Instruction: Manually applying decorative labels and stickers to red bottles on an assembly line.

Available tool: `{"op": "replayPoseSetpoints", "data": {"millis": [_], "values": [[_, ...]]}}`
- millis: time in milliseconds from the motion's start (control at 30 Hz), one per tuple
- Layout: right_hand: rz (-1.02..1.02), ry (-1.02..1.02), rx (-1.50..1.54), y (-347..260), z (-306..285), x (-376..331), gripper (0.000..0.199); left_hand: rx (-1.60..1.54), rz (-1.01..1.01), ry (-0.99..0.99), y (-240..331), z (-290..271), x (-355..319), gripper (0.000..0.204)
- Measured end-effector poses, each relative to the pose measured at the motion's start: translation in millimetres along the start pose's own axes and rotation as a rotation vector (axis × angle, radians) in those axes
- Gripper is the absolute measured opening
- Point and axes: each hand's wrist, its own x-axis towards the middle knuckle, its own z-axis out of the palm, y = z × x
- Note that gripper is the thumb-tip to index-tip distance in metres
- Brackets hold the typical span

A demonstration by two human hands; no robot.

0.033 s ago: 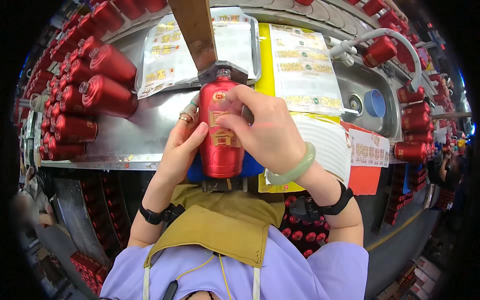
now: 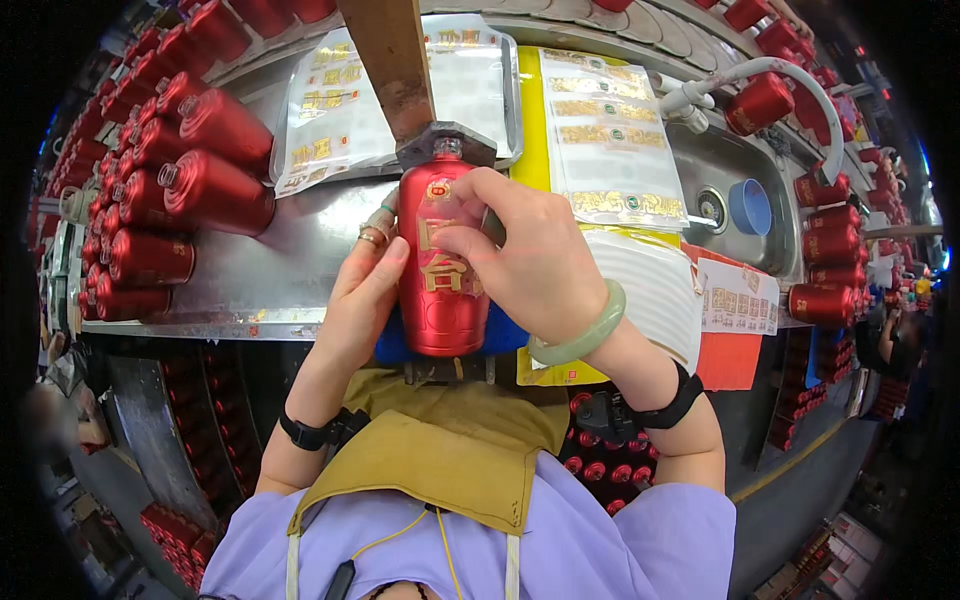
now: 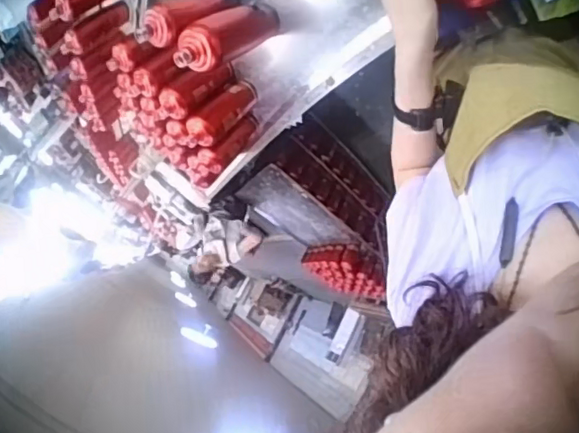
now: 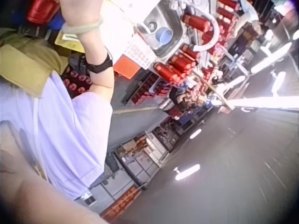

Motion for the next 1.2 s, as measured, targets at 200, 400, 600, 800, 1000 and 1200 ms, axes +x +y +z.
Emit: {"op": "replayPoseSetpoints", "data": {"millis": [200, 400, 600, 800, 1000, 1200], "values": [[-0.054, 0.059, -0.077, 9.0, 7.1, 4.6, 0.019, 0.353, 0.136, 0.041, -4.5, 6.5, -2.7, 0.091], [0.192, 0.144, 0.156, 18.6, 13.0, 10.0, 0.015, 0.307, 0.095, 0.047, 0.4, 10.6, -1.4, 0.096], [0.192, 0.144, 0.185, 19.2, 14.1, 11.2, 0.015, 0.217, 0.053, 0.035, 2.6, 13.1, -3.8, 0.094], [0.172, 0.143, 0.143, 16.3, 13.8, 13.0, 0.014, 0.268, 0.106, 0.056, -3.2, 12.5, -2.5, 0.095], [0.171, 0.143, 0.148, 17.3, 14.4, 13.3, 0.014, 0.257, 0.119, 0.079, -3.1, 14.4, -3.4, 0.096], [0.221, 0.142, 0.200, 18.2, 14.1, 15.8, 0.013, 0.285, 0.110, 0.084, -5.9, 11.8, -3.6, 0.096]]}}
